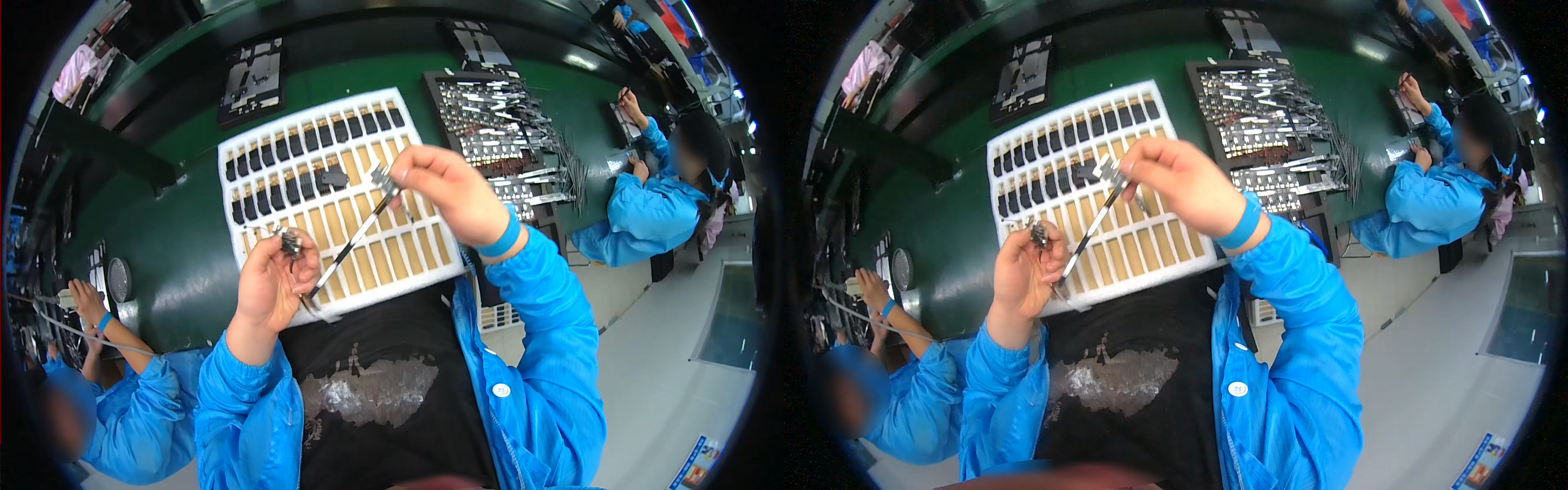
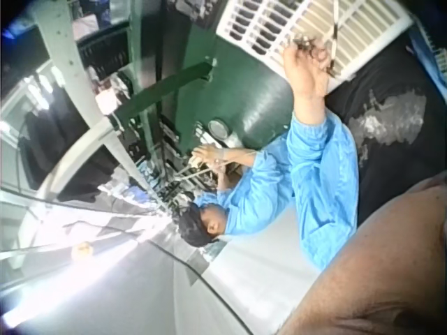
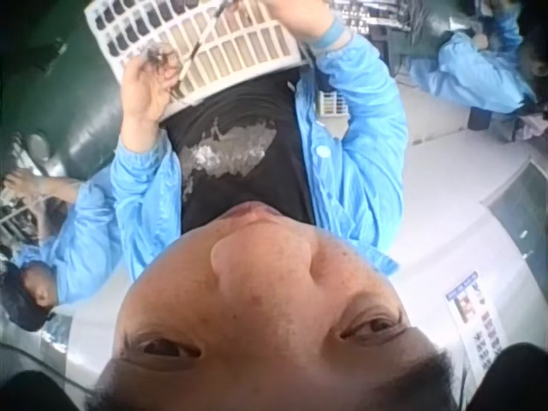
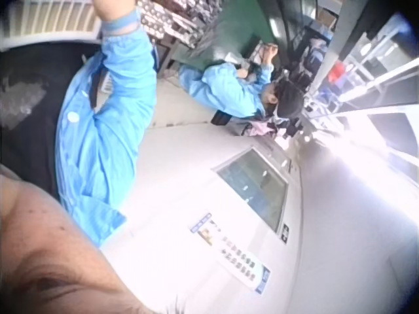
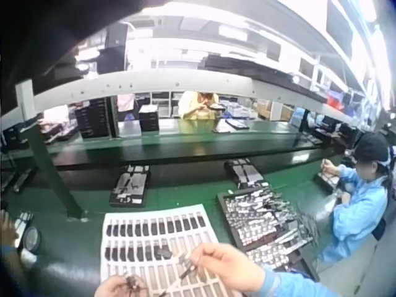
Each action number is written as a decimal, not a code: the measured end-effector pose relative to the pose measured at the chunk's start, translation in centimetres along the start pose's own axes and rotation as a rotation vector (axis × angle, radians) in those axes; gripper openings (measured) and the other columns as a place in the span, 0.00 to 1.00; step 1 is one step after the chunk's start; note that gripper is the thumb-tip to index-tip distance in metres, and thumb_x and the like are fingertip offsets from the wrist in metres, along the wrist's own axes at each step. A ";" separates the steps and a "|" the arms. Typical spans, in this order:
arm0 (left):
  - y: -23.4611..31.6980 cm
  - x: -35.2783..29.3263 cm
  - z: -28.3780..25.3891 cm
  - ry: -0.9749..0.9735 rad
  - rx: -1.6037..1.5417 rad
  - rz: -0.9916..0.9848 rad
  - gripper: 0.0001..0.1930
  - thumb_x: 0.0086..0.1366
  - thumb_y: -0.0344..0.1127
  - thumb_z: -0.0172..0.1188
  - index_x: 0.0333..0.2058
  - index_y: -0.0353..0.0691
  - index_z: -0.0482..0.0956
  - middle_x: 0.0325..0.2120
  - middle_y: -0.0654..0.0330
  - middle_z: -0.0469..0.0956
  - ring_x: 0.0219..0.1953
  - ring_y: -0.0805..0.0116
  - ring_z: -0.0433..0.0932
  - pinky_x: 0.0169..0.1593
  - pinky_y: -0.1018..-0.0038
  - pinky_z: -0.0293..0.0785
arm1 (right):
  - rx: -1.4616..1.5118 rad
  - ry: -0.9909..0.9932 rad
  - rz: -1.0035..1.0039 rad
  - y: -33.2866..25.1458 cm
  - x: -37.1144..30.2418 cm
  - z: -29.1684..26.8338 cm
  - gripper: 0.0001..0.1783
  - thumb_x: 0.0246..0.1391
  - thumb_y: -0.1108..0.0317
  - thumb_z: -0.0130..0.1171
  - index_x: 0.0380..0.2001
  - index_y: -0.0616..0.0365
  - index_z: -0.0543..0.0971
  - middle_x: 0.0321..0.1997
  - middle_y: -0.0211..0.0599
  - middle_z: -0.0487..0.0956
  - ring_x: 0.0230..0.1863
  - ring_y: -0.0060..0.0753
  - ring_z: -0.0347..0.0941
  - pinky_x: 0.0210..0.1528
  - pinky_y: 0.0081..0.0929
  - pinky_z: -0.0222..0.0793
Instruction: Assembling electronic components on a production line including component placement and wire trimming.
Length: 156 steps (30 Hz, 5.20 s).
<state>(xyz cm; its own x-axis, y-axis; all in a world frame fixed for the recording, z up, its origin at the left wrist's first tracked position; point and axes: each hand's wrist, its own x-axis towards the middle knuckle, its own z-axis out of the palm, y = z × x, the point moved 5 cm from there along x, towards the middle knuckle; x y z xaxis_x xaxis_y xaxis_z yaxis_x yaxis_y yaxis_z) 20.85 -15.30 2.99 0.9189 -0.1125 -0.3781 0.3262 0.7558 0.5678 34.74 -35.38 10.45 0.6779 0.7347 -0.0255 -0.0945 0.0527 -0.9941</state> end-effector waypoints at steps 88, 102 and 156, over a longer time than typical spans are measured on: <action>-0.7 -2.6 3.8 0.145 0.243 0.340 0.06 0.69 0.30 0.56 0.43 0.37 0.74 0.32 0.62 0.79 0.30 0.75 0.77 0.31 0.76 0.75 | 0.015 0.113 0.061 2.4 -4.7 8.9 0.06 0.66 0.71 0.50 0.39 0.61 0.75 0.23 0.21 0.66 0.23 0.11 0.57 0.26 0.14 0.53; -0.9 -3.0 4.5 0.137 0.237 0.423 0.04 0.67 0.29 0.60 0.37 0.35 0.79 0.30 0.62 0.80 0.30 0.77 0.77 0.32 0.77 0.76 | -0.108 0.088 -0.075 2.7 -4.6 9.1 0.03 0.63 0.74 0.53 0.35 0.61 0.76 0.31 0.28 0.74 0.33 0.15 0.66 0.36 0.18 0.65; -2.6 -2.8 4.0 0.096 0.237 0.491 0.06 0.68 0.26 0.57 0.41 0.32 0.80 0.33 0.59 0.83 0.35 0.74 0.81 0.41 0.75 0.79 | -0.475 0.254 -0.313 2.6 -4.3 9.0 0.03 0.49 0.76 0.61 0.24 0.61 0.76 0.24 0.36 0.74 0.25 0.31 0.72 0.26 0.25 0.70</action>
<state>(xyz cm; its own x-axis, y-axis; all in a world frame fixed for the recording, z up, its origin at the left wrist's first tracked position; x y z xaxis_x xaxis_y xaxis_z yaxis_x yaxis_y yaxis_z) 18.32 -19.56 5.48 0.9550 0.2841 -0.0857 -0.0846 0.5374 0.8391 25.06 -32.28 8.88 0.7786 0.5462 0.3090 0.4323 -0.1100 -0.8950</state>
